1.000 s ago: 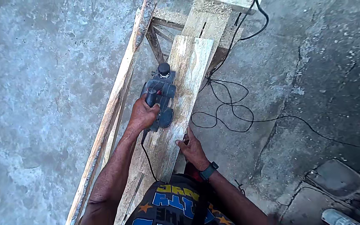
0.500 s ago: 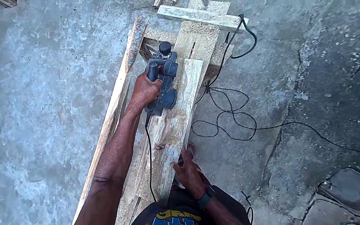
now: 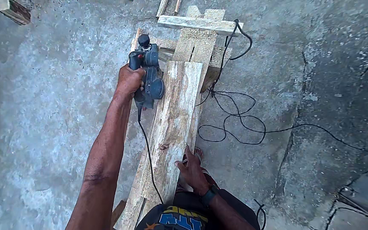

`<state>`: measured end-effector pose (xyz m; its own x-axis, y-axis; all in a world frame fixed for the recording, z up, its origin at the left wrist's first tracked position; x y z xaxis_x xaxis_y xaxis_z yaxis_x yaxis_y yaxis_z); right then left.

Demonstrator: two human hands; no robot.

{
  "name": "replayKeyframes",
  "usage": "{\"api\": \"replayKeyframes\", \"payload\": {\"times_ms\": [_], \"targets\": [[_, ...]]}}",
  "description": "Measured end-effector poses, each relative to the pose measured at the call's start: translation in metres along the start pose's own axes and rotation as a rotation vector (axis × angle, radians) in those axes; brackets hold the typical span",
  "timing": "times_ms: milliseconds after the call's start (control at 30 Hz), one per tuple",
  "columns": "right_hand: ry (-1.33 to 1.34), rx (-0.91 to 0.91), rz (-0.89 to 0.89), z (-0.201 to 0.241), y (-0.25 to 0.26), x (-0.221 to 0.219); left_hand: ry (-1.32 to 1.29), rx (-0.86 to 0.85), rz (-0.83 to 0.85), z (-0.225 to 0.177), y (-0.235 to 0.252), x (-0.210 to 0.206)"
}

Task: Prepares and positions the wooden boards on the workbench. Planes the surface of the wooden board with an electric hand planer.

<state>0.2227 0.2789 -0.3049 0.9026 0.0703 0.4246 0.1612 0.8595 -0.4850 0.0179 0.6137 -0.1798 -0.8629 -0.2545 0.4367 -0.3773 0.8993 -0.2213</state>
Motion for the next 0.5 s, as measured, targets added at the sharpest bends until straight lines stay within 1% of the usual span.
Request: {"api": "replayKeyframes", "payload": {"times_ms": [133,267,400,500], "targets": [[0.009,0.038,-0.045,-0.004,0.001,0.001,-0.018,-0.028,-0.045,0.027,-0.053,0.073],[0.006,-0.029,-0.020,-0.002,-0.006,-0.002,-0.044,-0.011,-0.065,0.072,-0.133,0.143],[0.046,-0.074,-0.055,-0.003,-0.007,-0.005,-0.014,0.032,-0.062,0.120,-0.224,0.196],[0.049,-0.078,-0.066,-0.007,-0.011,-0.008,0.024,0.077,-0.028,0.161,-0.291,0.224]]}}
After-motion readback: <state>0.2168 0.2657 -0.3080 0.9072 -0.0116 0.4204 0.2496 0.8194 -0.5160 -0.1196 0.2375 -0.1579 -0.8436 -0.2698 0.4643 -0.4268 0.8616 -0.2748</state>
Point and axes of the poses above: each hand's wrist, its own y-axis towards the middle knuckle, its own x-axis out of the back of the hand, z = x × y, the point moved 4 cm from there along y, towards the middle knuckle, and after that the axes turned 15 degrees about -z, right-handed, at the moved point
